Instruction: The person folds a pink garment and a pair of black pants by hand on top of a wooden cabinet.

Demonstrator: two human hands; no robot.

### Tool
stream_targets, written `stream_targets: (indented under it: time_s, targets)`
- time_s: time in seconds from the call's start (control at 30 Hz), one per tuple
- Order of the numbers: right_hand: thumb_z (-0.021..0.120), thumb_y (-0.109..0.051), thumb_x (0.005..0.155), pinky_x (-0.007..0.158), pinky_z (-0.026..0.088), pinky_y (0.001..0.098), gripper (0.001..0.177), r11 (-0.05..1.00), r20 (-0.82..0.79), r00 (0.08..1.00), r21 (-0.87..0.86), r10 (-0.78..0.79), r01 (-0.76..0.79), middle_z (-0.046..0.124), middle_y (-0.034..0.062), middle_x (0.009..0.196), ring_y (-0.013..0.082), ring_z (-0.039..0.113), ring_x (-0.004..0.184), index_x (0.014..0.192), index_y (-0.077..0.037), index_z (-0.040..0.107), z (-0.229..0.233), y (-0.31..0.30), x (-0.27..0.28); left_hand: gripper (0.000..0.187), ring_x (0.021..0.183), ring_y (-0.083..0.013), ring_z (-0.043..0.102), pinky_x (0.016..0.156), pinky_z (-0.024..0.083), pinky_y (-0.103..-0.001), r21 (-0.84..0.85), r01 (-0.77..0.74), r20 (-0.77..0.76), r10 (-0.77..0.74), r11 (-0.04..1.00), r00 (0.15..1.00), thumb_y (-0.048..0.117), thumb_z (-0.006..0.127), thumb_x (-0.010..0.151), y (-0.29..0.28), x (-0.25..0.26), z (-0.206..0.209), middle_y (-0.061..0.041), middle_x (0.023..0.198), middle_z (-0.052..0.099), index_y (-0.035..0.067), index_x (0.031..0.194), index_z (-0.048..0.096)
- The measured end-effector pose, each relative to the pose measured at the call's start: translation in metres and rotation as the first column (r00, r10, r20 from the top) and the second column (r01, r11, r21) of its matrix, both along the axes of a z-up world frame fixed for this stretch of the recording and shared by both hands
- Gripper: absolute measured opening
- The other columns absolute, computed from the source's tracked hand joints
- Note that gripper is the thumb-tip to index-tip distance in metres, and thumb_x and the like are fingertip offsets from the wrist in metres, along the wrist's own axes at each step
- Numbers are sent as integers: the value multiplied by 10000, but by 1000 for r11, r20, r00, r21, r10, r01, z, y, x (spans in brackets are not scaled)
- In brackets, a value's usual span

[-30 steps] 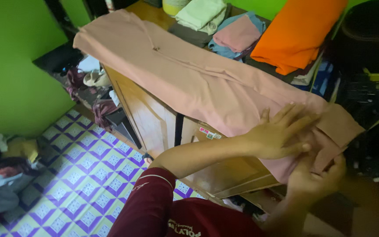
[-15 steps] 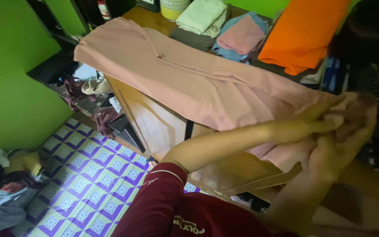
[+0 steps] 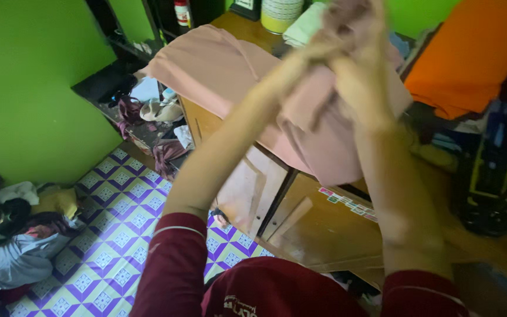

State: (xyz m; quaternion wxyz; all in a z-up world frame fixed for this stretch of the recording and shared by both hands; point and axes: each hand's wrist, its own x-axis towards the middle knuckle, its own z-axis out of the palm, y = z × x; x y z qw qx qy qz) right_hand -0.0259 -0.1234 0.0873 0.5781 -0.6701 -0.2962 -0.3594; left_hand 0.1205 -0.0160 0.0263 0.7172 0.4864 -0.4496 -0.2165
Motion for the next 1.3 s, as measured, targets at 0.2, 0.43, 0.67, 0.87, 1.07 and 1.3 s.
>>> stream_targets:
  time_s: [0.2, 0.43, 0.67, 0.87, 1.07, 1.3]
  targets:
    - [697, 64, 835, 856, 655, 448, 820, 942, -544, 793, 319, 275, -108, 585, 198, 1349, 317, 694, 1123, 1513, -134, 279, 40, 101, 96, 361, 906, -289, 723, 801, 589, -407, -237, -1, -353, -85, 972, 932, 291, 621, 1025, 128, 76, 28, -165, 1064, 733, -18, 1200, 687]
    - [718, -98, 939, 925, 637, 383, 553, 947, -658, 717, -16, 232, -322, 548, 28, 1488, 186, 667, 1201, 1450, -109, 508, 42, 117, 113, 341, 760, -250, 721, 710, 601, -361, -99, -334, -529, 235, 937, 815, 327, 705, 898, 220, 127, -7, -131, 933, 757, 38, 1076, 734]
    - [688, -162, 910, 841, 548, 440, 271, 579, -112, 931, -807, -347, 119, 724, 233, 1054, 383, 691, 976, 1117, 11, 711, -11, 43, 73, 261, 795, -243, 720, 766, 609, -358, -88, -365, -671, 216, 927, 709, 269, 705, 913, 239, 152, -42, -105, 937, 756, 33, 1017, 743]
    - [743, -313, 891, 849, 532, 489, 417, 348, -124, 740, -924, -661, 156, 716, 262, 1029, 436, 679, 960, 1198, -34, 704, -53, -49, 55, 183, 667, -194, 678, 597, 568, -337, 188, -507, -330, 540, 841, 774, 232, 674, 909, 236, 135, -14, -74, 845, 709, 64, 981, 682]
    - [774, -441, 844, 867, 534, 441, 610, 559, -327, 739, -825, -589, 80, 706, 273, 1075, 384, 689, 994, 1198, 43, 666, -92, -73, 76, 250, 655, -200, 693, 575, 586, -335, 226, -554, -145, 590, 801, 794, 125, 675, 872, 240, 126, -16, -127, 844, 727, 33, 1074, 560]
    - [720, -178, 845, 933, 515, 541, 346, 292, -83, 637, -928, -767, 231, 677, 314, 1155, 492, 638, 1066, 1126, 21, 696, -80, -117, 95, 531, 876, -186, 647, 761, 548, -298, 369, -712, 208, 694, 597, 690, 75, 779, 805, 233, 161, -43, -120, 1057, 682, 25, 1300, 595]
